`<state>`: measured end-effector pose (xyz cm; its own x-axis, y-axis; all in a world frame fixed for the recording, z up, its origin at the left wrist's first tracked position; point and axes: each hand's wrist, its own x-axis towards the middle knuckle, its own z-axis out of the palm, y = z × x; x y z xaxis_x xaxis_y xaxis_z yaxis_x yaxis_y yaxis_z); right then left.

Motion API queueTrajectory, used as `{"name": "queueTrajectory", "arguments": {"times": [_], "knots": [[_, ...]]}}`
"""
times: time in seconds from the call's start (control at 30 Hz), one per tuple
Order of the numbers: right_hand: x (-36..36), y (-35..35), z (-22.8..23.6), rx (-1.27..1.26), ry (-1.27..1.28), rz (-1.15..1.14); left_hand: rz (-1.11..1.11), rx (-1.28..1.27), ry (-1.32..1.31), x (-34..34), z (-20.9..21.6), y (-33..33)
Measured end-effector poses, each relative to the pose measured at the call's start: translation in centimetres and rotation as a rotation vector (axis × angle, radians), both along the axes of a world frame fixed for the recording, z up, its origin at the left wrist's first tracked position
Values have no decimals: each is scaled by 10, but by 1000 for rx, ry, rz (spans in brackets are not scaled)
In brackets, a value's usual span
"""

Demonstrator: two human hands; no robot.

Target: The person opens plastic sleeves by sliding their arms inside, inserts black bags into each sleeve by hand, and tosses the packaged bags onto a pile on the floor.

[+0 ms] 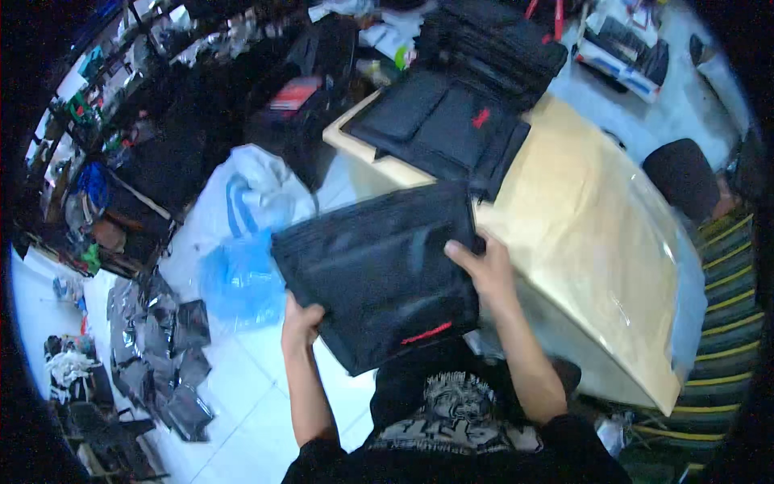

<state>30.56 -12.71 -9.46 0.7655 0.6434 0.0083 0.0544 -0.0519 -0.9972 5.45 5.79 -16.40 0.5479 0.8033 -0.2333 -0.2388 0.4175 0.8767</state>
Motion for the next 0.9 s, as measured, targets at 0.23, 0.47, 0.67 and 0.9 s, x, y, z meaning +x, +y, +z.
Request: {"name": "queueTrajectory", "arguments": {"times": [0.23,0.47,0.67,0.9], "knots": [[-9,-35,-15,16,57,409,-81,62,-163,10,16,-17],[-37,-27,8,-199,-147,-8,238,531,244,40,56,-58],[-109,-10,69,213,-643,48,433,532,-110,67,111,-132],[-77,-42,69,344,-226,148,338,795,-23,85,122,-156]]}}
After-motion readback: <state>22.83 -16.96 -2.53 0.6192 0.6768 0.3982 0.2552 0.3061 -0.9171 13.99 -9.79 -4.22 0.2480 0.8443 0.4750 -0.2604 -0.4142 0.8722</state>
